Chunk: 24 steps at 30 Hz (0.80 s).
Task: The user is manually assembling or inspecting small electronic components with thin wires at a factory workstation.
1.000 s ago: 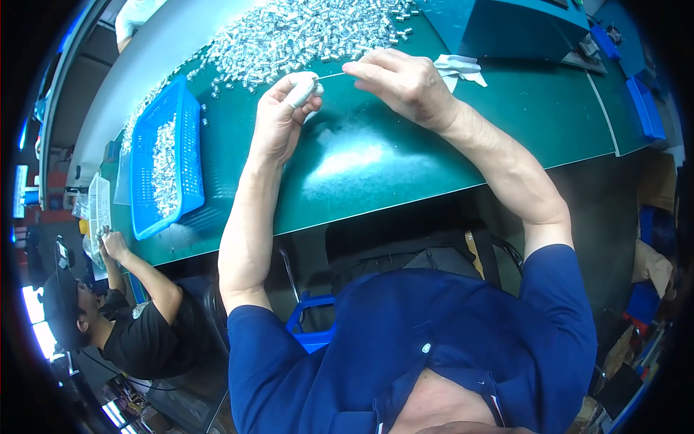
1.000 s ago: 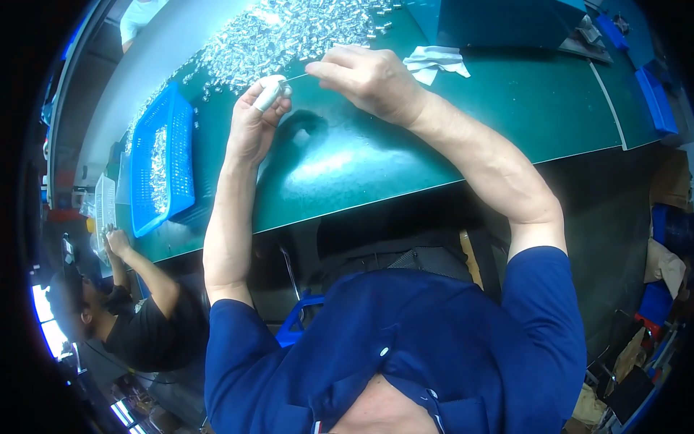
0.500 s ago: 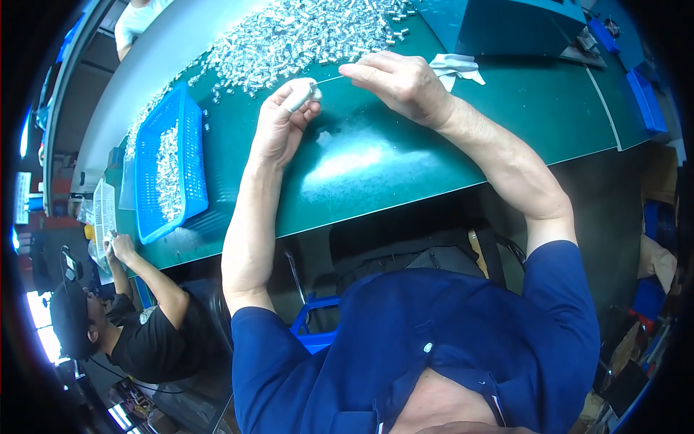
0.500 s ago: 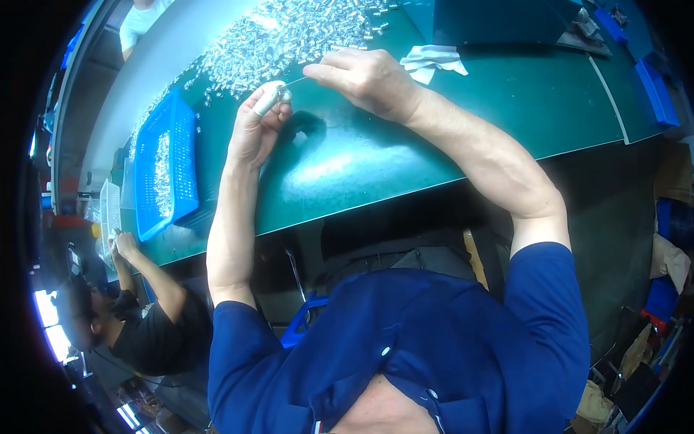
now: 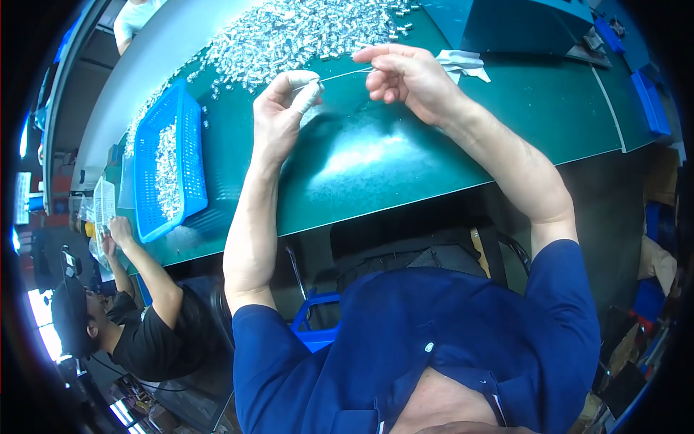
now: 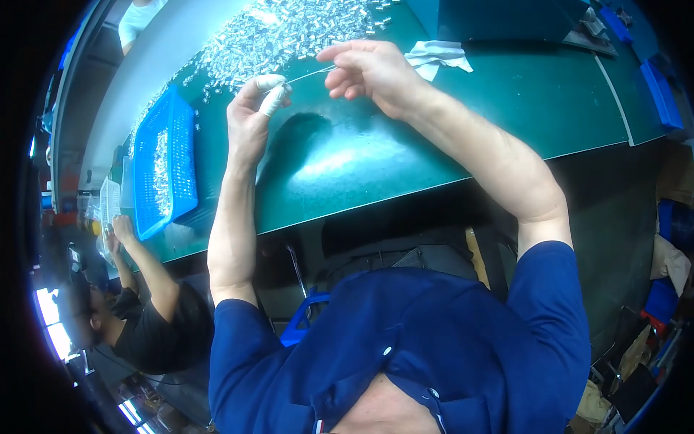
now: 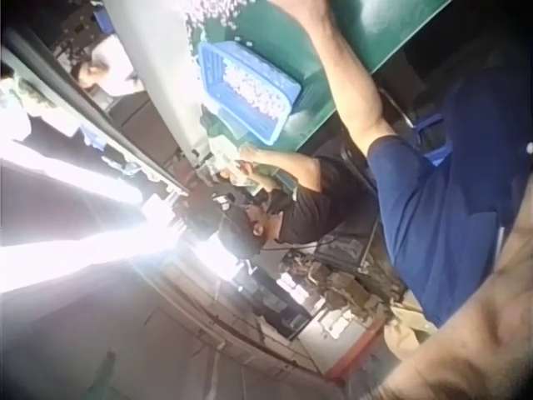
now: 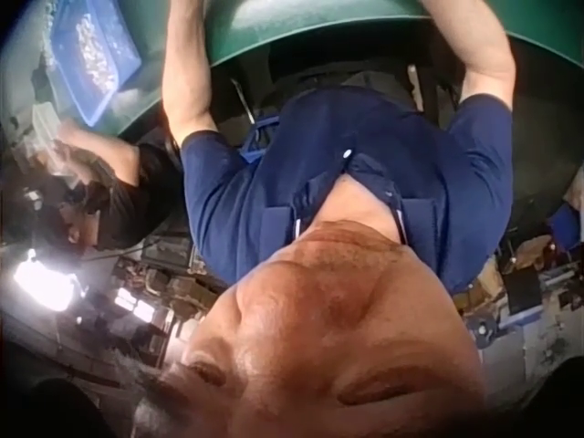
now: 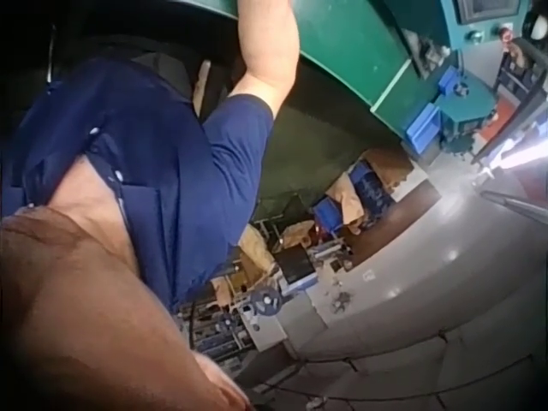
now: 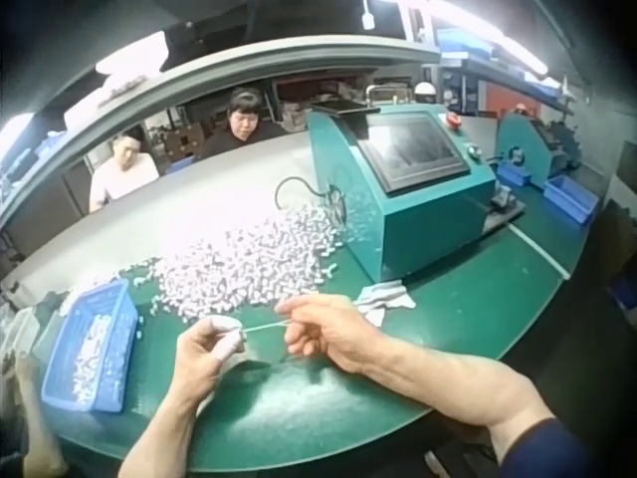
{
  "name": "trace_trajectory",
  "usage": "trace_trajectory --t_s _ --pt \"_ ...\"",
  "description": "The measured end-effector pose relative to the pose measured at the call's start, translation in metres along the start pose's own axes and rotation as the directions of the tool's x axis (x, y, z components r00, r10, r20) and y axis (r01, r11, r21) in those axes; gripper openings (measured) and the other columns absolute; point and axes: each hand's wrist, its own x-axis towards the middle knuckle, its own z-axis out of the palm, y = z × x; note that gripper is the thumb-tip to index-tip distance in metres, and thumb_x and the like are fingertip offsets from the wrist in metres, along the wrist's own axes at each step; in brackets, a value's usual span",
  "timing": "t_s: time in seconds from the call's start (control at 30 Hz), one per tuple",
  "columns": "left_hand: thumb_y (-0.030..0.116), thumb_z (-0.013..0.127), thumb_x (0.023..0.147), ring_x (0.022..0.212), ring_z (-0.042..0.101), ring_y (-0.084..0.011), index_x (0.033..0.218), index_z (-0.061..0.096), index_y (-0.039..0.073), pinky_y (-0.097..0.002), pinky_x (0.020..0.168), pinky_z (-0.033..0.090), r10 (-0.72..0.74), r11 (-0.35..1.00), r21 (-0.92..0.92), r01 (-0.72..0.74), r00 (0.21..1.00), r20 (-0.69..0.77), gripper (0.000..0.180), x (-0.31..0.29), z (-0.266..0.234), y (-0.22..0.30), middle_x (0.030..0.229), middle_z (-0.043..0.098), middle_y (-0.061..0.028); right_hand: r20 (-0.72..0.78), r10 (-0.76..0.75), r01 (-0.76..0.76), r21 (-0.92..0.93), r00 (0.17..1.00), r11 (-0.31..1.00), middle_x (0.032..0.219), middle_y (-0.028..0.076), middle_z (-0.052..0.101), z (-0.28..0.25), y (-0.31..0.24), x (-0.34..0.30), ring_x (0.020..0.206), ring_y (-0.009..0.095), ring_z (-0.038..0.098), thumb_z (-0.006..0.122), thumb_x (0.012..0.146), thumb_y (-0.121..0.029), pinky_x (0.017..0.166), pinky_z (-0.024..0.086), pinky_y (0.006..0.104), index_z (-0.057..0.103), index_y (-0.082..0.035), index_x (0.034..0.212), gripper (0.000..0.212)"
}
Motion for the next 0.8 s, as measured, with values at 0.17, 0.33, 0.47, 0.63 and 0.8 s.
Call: trace_trajectory --t_s 0.17,0.33,0.47,0.63,0.8 --pt "0.009 0.072 0.091 0.084 0.066 -0.0126 0.106 0.068 0.002 -0.0261 0.077 0.052 -0.004 0.999 0.04 0.006 0.999 -0.047 0.017 -0.002 0.002 0.002 0.095 0.069 -0.0051 -0.077 -0.119 0.1 -0.216 0.99 0.971 0.089 0.007 0.072 0.004 0.0 0.005 0.084 0.012 0.07 0.06 0.101 -0.021 0.067 0.055 0.0216 0.065 -0.001 0.122 0.03" --pt "0.012 0.07 0.092 0.081 0.066 -0.0132 0.106 0.068 0.003 -0.0276 0.078 0.051 -0.072 0.992 -0.103 0.07 0.997 -0.01 0.017 -0.002 0.0 -0.002 0.093 0.07 -0.0056 0.072 -0.402 0.352 -0.639 0.913 0.684 0.089 0.008 0.073 -0.007 0.007 0.009 0.083 0.015 0.07 0.06 0.1 -0.025 0.07 0.055 0.0271 0.072 -0.005 0.113 0.027" --pt "0.011 0.07 0.092 0.08 0.066 -0.0134 0.107 0.067 0.003 -0.0274 0.077 0.052 -0.066 0.991 -0.115 0.067 0.998 0.02 0.017 -0.002 0.004 0.0 0.093 0.071 -0.0067 0.08 -0.417 0.351 -0.693 0.906 0.63 0.082 0.008 0.072 -0.009 0.008 0.012 0.075 0.016 0.068 0.062 0.098 -0.027 0.069 0.054 0.0295 0.073 -0.003 0.102 0.027" --pt "0.01 0.068 0.093 0.079 0.067 -0.0142 0.108 0.066 0.003 -0.027 0.076 0.052 -0.08 0.99 -0.119 0.076 0.996 -0.031 0.016 0.0 0.006 0.002 0.096 0.072 -0.01 -0.012 -0.193 0.152 -0.568 0.981 0.809 0.07 0.001 0.064 -0.006 0.006 0.01 0.064 0.009 0.062 0.061 0.1 -0.031 0.057 0.049 0.0231 0.069 -0.004 0.089 0.03" --pt "0.009 0.068 0.093 0.079 0.067 -0.0148 0.11 0.065 0.003 -0.0275 0.074 0.052 -0.033 0.959 -0.282 0.0 0.993 -0.112 0.019 0.003 -0.01 -0.006 0.097 0.071 -0.0109 -0.186 -0.107 0.021 -0.412 0.977 0.911 0.067 -0.002 0.061 -0.007 -0.001 0.013 0.058 0.005 0.058 0.061 0.1 -0.029 0.049 0.043 0.0181 0.067 -0.005 0.089 0.027"
